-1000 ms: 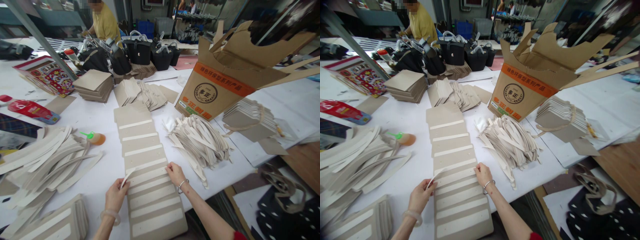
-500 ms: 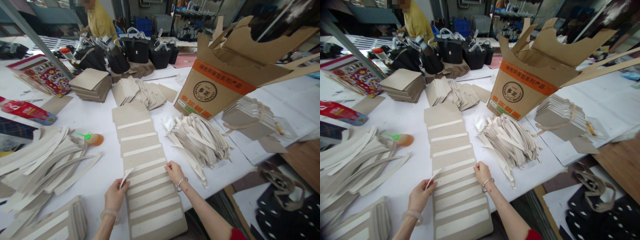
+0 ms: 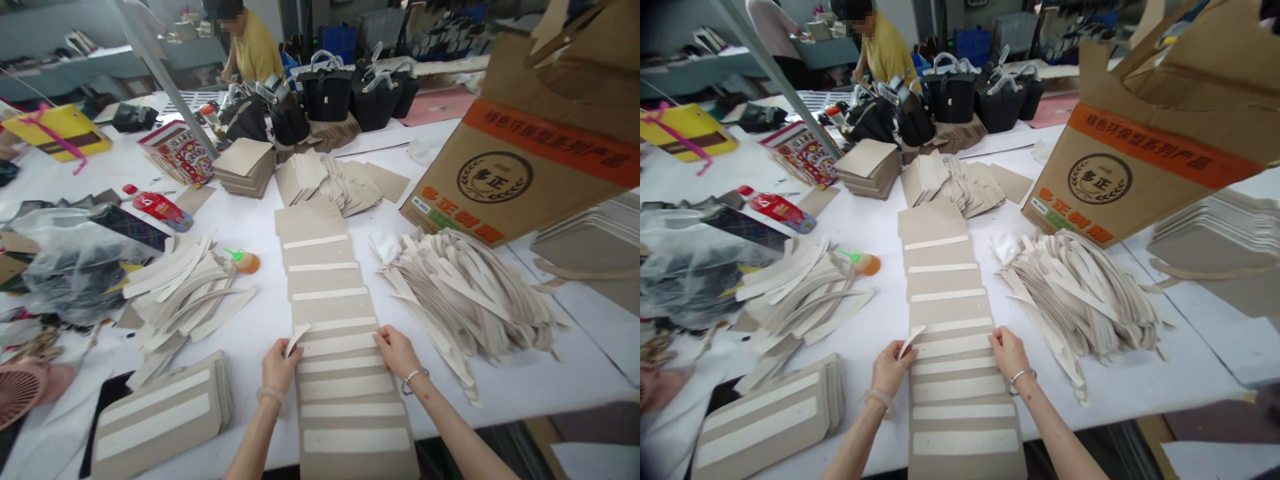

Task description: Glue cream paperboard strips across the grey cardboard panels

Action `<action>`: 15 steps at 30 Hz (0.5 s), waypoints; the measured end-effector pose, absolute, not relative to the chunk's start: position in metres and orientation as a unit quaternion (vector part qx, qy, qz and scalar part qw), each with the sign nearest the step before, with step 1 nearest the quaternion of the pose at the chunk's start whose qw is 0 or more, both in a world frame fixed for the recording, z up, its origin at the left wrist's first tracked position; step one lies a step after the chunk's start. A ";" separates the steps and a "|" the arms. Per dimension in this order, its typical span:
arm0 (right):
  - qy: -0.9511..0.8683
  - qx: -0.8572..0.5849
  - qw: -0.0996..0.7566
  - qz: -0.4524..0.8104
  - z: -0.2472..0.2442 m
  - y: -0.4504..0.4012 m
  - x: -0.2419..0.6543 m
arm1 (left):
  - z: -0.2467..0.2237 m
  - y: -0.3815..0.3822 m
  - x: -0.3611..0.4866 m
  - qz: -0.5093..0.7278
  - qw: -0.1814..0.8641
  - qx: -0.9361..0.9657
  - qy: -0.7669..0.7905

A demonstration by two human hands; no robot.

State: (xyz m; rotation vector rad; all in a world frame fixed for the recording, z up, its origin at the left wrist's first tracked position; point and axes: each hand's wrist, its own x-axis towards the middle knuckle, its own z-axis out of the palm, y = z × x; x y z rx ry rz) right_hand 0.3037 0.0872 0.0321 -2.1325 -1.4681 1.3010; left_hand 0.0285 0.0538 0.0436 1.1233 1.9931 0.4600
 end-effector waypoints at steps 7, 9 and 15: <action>-0.500 -0.729 0.115 0.452 0.032 0.086 0.303 | 0.045 0.053 0.030 0.186 0.386 0.441 0.789; -0.502 -0.730 0.113 0.450 0.032 0.086 0.303 | 0.045 0.053 0.030 0.186 0.384 0.440 0.790; -0.508 -0.731 0.114 0.441 0.034 0.086 0.301 | 0.046 0.053 0.032 0.183 0.368 0.441 0.798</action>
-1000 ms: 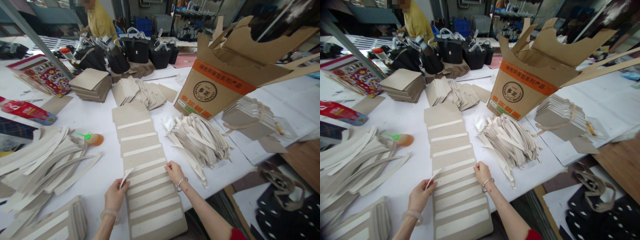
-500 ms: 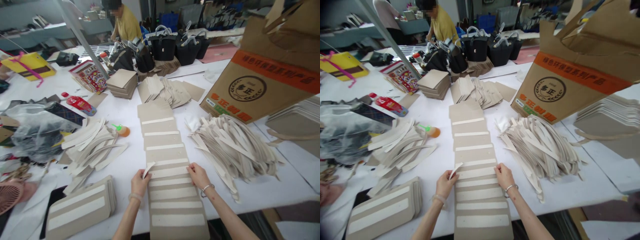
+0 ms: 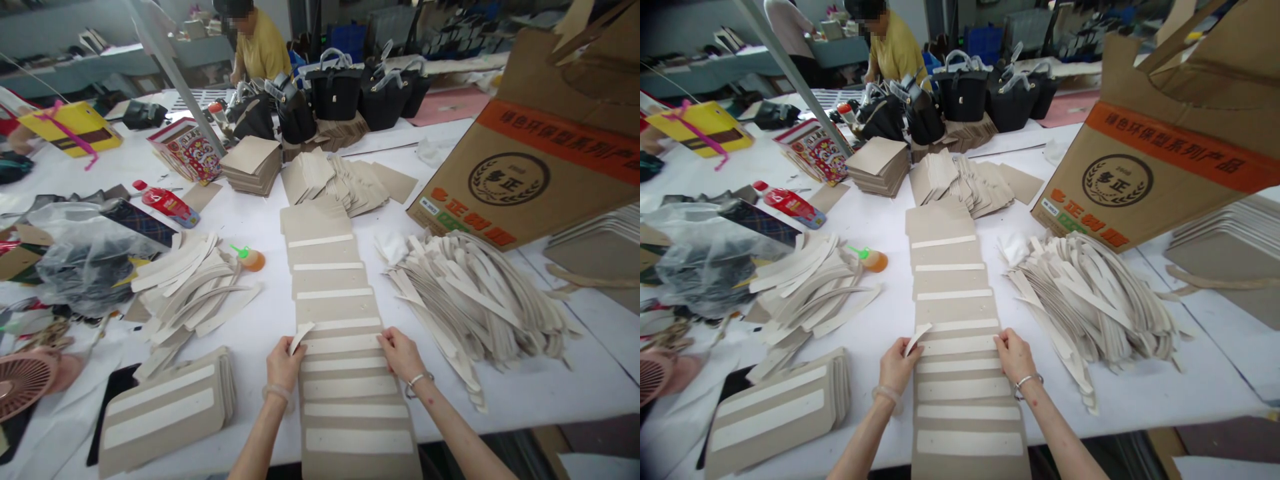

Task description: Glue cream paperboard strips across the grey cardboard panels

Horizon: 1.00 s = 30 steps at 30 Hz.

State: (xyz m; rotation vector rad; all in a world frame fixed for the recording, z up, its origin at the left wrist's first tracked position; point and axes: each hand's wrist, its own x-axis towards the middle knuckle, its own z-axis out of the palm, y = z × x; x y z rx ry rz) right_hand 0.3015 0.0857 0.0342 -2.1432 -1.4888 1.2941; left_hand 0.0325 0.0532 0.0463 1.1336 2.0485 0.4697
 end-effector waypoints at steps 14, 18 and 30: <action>-0.530 -0.757 0.116 0.363 0.034 0.084 0.295 | 0.046 0.053 0.035 0.132 0.338 0.467 0.806; -0.535 -0.770 0.111 0.330 0.031 0.085 0.295 | 0.044 0.053 0.037 0.112 0.317 0.489 0.805; -0.568 -0.748 0.141 0.312 0.035 0.085 0.294 | 0.045 0.052 0.043 0.064 0.300 0.529 0.791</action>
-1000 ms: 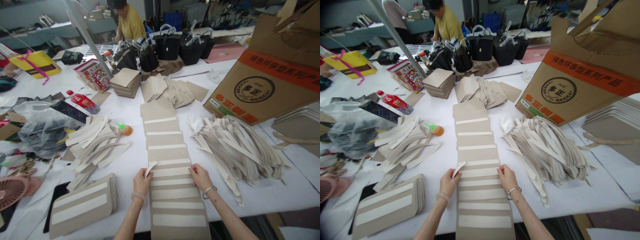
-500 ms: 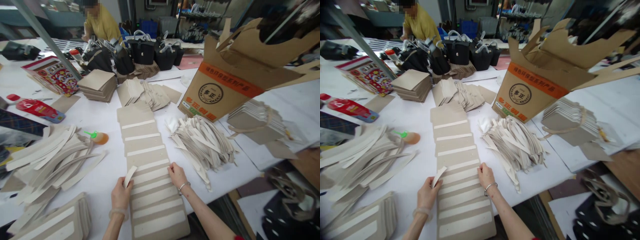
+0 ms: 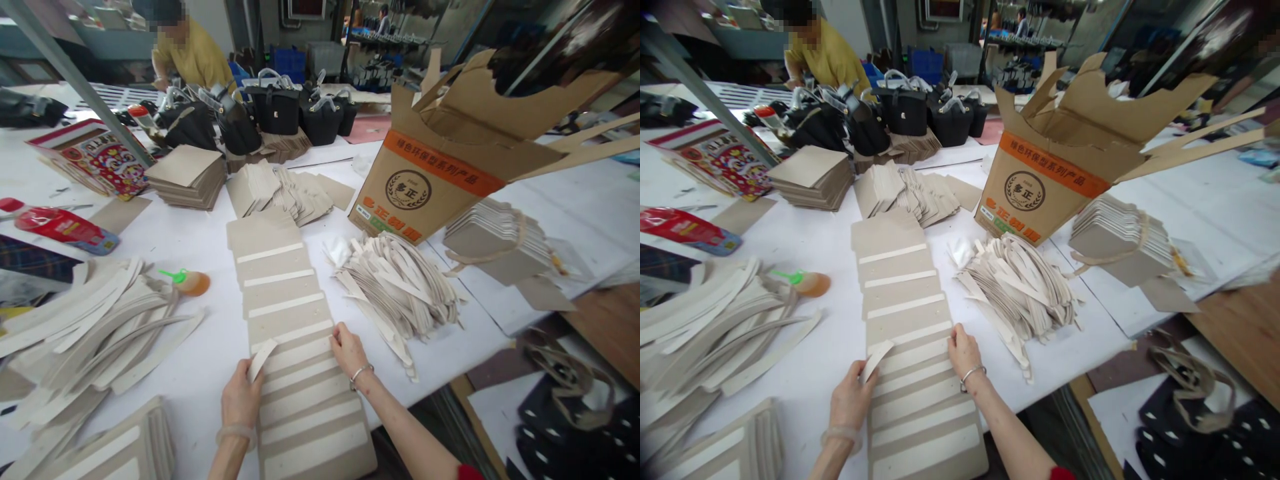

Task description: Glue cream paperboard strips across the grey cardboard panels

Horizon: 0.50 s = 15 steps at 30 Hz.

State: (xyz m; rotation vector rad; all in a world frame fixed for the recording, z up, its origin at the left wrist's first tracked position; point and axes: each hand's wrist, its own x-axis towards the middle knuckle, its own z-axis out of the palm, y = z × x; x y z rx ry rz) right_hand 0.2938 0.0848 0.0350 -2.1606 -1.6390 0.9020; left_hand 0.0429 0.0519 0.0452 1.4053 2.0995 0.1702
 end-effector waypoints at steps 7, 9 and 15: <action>-0.578 -0.729 0.169 0.327 0.029 0.080 0.297 | 0.047 0.053 0.042 0.052 0.301 0.529 0.792; -0.578 -0.725 0.173 0.331 0.027 0.080 0.298 | 0.047 0.053 0.042 0.049 0.301 0.529 0.792; -0.574 -0.722 0.182 0.342 0.024 0.081 0.301 | 0.048 0.052 0.043 0.046 0.301 0.530 0.792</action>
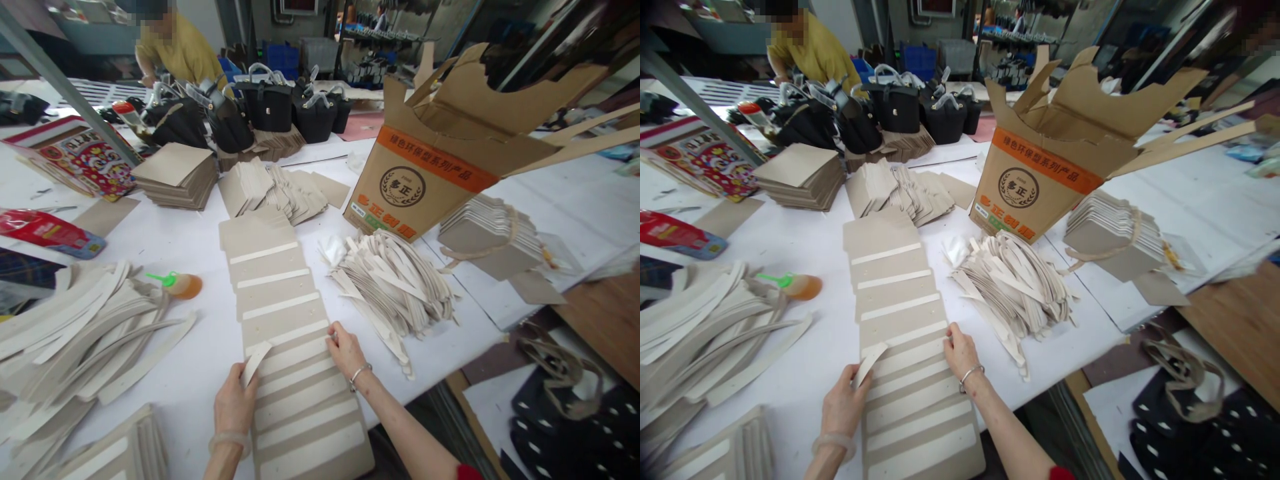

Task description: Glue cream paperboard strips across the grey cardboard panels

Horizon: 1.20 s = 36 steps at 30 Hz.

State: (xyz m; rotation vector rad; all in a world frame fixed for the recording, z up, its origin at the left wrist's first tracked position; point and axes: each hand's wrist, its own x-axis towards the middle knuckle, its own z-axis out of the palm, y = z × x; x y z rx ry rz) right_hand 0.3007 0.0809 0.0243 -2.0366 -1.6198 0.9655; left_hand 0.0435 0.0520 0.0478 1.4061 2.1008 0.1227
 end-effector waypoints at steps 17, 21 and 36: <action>-0.540 -0.729 0.172 0.385 0.026 0.089 0.302 | 0.047 0.053 0.043 0.032 0.304 0.526 0.794; -0.533 -0.736 0.164 0.384 0.028 0.093 0.303 | 0.048 0.054 0.044 0.027 0.303 0.525 0.795; -0.539 -0.747 0.145 0.363 0.041 0.097 0.299 | 0.046 0.054 0.043 0.027 0.304 0.525 0.795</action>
